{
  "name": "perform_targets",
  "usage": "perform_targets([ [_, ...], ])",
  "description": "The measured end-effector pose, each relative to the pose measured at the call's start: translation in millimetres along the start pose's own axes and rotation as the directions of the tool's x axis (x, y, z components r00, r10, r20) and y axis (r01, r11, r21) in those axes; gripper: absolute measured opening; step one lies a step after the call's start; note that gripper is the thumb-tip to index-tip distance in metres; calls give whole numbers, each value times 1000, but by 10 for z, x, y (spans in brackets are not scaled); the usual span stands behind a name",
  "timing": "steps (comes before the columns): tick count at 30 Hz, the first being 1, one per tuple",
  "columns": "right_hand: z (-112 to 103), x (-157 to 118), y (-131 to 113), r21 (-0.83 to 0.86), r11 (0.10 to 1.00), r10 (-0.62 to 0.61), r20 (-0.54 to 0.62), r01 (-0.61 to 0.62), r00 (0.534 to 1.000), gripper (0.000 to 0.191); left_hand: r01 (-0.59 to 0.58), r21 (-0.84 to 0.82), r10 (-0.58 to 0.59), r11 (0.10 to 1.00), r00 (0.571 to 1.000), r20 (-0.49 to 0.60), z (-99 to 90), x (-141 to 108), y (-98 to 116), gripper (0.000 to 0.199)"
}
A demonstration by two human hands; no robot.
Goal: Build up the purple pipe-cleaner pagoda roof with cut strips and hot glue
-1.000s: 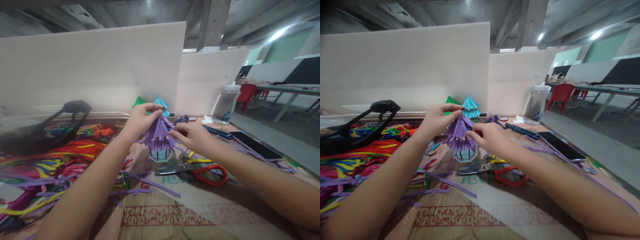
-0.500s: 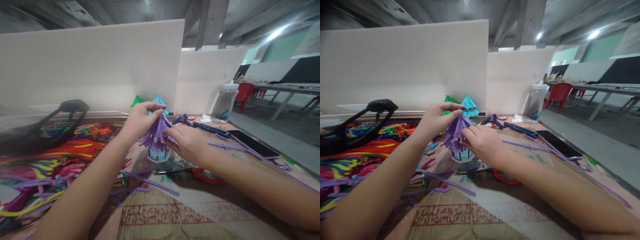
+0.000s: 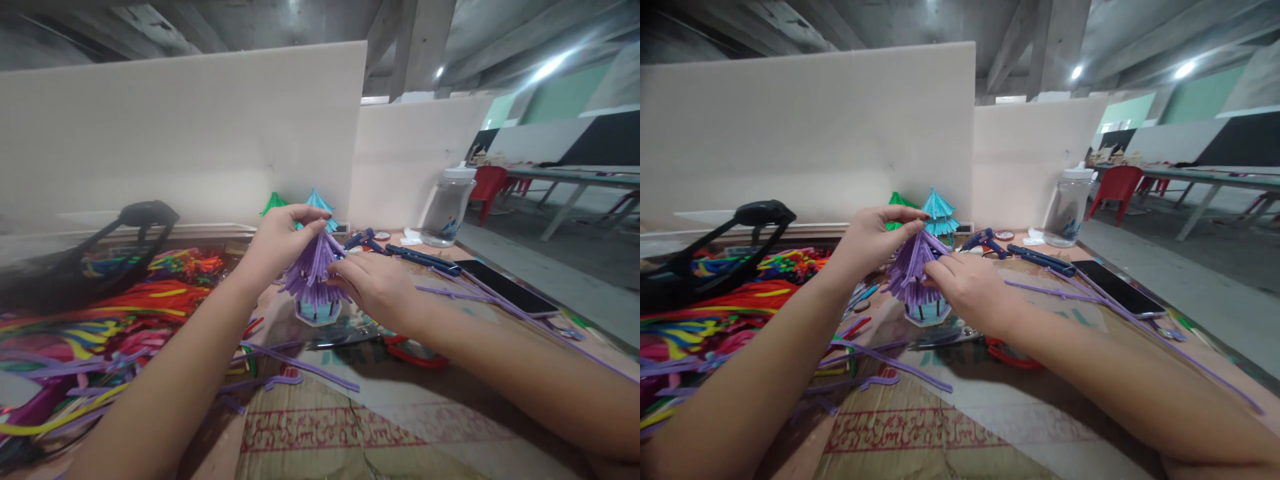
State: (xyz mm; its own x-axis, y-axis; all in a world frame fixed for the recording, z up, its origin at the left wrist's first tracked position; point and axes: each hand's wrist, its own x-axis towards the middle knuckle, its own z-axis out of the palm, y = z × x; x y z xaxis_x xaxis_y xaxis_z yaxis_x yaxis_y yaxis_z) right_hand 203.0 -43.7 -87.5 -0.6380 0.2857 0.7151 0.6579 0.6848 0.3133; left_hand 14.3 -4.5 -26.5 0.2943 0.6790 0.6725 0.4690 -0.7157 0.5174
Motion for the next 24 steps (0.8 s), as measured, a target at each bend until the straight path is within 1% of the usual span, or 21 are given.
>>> perform_targets([
  [5, -12, 16, 10, 6, 1000, 11, -44, -11, 999, 29, 5, 1, -5, 1000, 1000, 11, 1, 1, -1, 22],
  [9, -5, 15, 9, 9, 1000, -13, -9, 13, 1000, 30, 10, 21, -10, 1000, 1000, 19, 11, -4, 33, 23],
  [13, 6, 22, 18, 8, 1000, 8, -2, -8, 1000, 34, -2, 34, 1, 999, 1000, 21, 20, -15, 68, 22],
  [16, -30, 41, 25, 59, 998, -6, 27, 4, 1000, 37, -13, 27, 13, 1000, 1000, 27, 11, -10, 44, 24],
  [18, -85, 49, 44, 112, 992, 47, 51, -53, 998, 38, -2, 19, 1, 1000, 999, 42, -7, 3, 2, 29],
  [20, -160, 37, 93, 176, 969, 157, 106, -174, 982, 33, 15, 20, -16, 1000, 997, 82, -34, 15, -42, 37],
  [21, -202, 19, 132, 210, 948, 205, 165, -238, 965, 29, 24, 27, -27, 999, 993, 113, -48, 17, -58, 41],
  [22, -244, -9, 180, 245, 924, 236, 241, -294, 942, 25, 31, 38, -37, 999, 988, 151, -61, 16, -69, 45],
  [24, -327, -92, 298, 293, 870, 252, 428, -397, 868, 24, 42, 77, -58, 996, 976, 211, -79, 4, -71, 45],
])
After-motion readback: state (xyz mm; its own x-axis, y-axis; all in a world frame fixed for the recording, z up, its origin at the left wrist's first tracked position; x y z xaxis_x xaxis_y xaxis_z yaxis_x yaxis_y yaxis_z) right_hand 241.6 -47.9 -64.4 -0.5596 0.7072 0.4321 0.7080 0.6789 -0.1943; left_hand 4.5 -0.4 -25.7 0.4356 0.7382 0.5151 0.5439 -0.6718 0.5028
